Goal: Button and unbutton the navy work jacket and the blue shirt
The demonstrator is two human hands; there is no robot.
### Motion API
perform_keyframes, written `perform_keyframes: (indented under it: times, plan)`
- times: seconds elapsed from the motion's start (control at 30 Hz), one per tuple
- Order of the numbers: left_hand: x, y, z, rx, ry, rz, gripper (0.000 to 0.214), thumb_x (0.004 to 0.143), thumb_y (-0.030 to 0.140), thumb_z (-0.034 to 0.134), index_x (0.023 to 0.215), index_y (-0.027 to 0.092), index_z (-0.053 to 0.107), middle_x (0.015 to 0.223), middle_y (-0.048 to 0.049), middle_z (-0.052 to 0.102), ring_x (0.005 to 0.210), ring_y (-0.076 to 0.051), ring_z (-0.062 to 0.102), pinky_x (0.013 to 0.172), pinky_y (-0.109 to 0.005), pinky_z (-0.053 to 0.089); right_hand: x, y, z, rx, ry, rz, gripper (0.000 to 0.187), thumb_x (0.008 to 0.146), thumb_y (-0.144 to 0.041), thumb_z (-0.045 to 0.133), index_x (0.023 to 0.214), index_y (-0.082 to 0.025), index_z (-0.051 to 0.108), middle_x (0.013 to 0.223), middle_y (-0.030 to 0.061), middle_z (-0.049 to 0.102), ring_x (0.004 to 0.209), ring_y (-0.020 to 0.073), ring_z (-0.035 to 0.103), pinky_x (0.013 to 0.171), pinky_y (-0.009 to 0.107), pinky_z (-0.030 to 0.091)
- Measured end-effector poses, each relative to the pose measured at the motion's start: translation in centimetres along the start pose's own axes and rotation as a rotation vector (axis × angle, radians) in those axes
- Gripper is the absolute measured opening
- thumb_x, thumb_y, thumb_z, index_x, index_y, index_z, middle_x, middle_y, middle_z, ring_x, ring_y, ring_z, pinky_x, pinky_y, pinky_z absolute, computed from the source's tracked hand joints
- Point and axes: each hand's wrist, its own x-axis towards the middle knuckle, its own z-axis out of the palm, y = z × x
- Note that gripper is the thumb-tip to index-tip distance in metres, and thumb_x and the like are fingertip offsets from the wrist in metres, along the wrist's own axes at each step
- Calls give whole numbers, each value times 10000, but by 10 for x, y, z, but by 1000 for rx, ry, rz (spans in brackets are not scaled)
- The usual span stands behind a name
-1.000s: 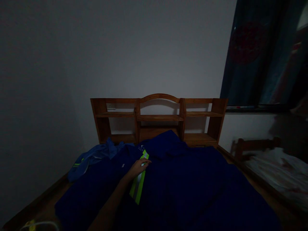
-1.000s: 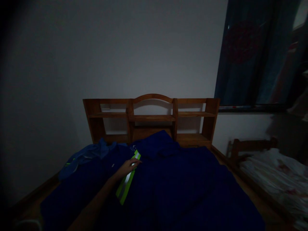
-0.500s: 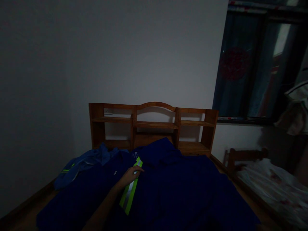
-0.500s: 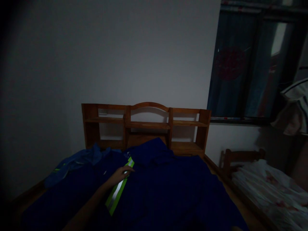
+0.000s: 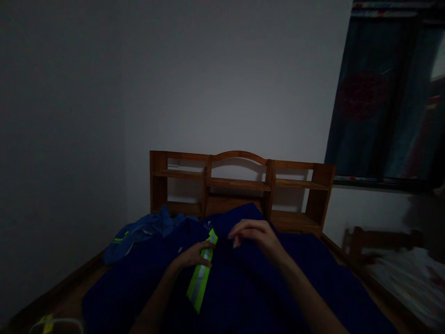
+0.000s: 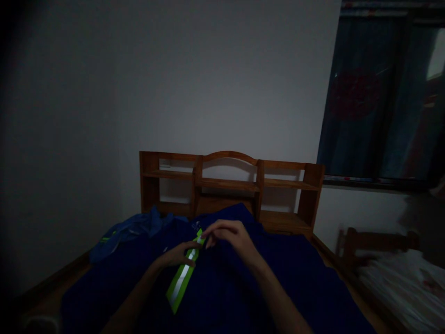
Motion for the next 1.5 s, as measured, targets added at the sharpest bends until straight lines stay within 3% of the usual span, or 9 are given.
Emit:
perform_keyframes:
  times: [0.17,0.33,0.5,0.73,0.83,0.97,1.17,1.33,1.5]
  plan:
    - [1,5,0,27,139,24,388,660,177,614,1046,191,658,1094,-44,652,1016,-187,582,922,-277,420,14,99,46,-333,28,-75,224,833,-359,549,934,-215,687,819,21,650,723,153,582,659,250,435]
    - [4,15,-5,141,330,-40,157,737,250,591,835,215,708,893,-24,686,887,-172,596,848,-267,430,9,157,52,-557,67,-108,307,775,-380,633,1052,-247,642,868,28,607,756,157,566,687,254,428]
    - [9,27,-5,327,378,-21,110,771,262,604,812,245,704,879,-15,682,937,-193,569,922,-349,367,11,161,49,-619,-24,-106,259,782,-362,630,1016,-252,654,907,19,609,774,143,572,681,232,418]
    - [13,45,14,466,473,208,333,768,66,517,1013,258,636,1267,-24,524,1278,-214,358,1027,-405,341,13,169,51,-599,83,-98,195,812,-166,488,868,-230,664,855,2,640,756,121,584,689,210,409]
    - [17,45,23,395,409,256,484,756,-2,432,1142,252,577,1290,-34,496,1208,-164,447,990,-315,407,15,170,51,-556,141,-65,203,804,-163,471,841,-222,661,822,1,641,693,115,576,669,212,415]
    - [19,37,28,237,312,266,464,689,-42,405,985,210,657,1135,-38,588,1050,-134,561,939,-253,436,16,170,51,-516,155,-70,193,804,-186,473,828,-219,661,818,-2,648,697,118,579,669,213,417]
    - [8,18,14,-60,65,56,291,712,92,544,961,173,670,977,-33,661,866,-131,625,767,-211,489,16,174,51,-496,164,-56,180,809,-221,490,831,-214,668,802,-2,647,686,116,576,644,210,412]
    - [8,14,11,-85,115,32,201,702,305,691,832,151,705,871,-39,669,808,-144,631,730,-206,479,14,173,51,-518,152,-78,175,825,-216,486,828,-218,661,797,-6,636,690,111,574,638,208,406]
    - [9,19,10,73,164,88,183,717,320,691,815,166,713,827,-31,671,753,-123,615,692,-189,450,13,170,50,-542,137,-113,170,830,-203,490,829,-219,659,802,-5,634,704,110,574,639,205,399]
